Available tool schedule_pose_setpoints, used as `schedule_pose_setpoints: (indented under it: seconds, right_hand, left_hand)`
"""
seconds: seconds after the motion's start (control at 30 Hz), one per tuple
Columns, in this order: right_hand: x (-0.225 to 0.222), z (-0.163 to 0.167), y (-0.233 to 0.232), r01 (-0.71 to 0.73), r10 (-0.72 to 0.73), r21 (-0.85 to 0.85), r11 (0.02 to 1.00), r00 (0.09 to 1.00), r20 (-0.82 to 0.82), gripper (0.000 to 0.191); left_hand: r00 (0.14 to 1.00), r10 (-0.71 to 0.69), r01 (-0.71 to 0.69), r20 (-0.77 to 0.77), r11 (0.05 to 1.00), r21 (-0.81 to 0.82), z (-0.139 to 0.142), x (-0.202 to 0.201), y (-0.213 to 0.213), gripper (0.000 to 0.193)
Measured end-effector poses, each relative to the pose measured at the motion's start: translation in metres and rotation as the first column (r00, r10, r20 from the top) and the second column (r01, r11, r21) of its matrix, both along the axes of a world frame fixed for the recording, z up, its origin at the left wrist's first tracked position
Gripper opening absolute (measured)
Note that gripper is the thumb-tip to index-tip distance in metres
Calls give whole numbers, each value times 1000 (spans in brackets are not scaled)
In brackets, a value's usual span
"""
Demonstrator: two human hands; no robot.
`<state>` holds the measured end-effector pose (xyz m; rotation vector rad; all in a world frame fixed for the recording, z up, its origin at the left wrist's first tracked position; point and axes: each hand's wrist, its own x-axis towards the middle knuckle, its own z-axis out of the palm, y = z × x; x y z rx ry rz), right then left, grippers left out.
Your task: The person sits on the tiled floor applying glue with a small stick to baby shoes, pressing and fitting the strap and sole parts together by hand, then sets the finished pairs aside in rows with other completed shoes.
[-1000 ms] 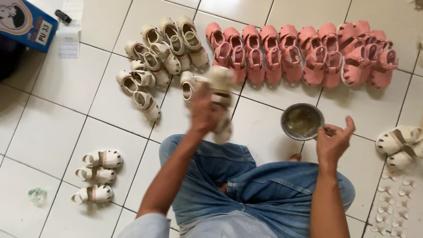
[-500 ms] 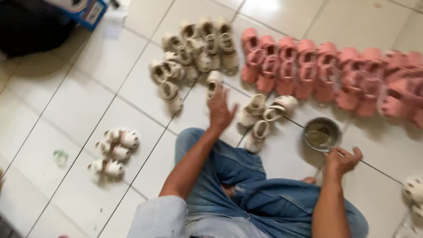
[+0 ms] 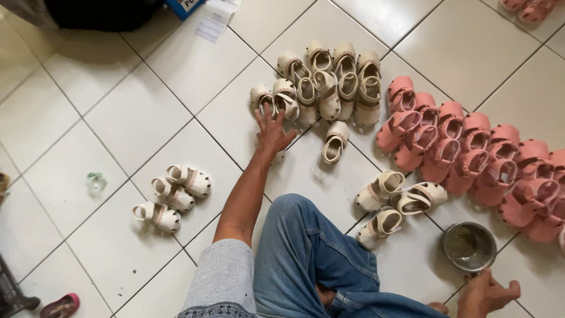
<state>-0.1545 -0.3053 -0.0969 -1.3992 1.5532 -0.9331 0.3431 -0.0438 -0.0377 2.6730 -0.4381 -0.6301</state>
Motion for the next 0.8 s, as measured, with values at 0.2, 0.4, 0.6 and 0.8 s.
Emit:
schedule_pose_setpoints:
  seconds: [0.2,0.4,0.6,0.8]
  right_hand:
    - [9,-2,-4,45,-35,57,997,986,-165,79]
    - [-9,2,4,49,-50,14,999,997,62,78]
    - [-16,9,3,44,-42,-7,999,990,134,73]
    - [-18,4,5,26,-33,36,999,975,219,73]
  left_hand:
    - [971,-85,130,225,973,-192,-38,16,16,70]
    - [911,-137,299,390,870,-393,-26,-8,36,67]
    - [930,-260,362,261,778,-514,-1,-78,27,58]
    - [803,-535,575,264,577,-579,-5,-198,-23,71]
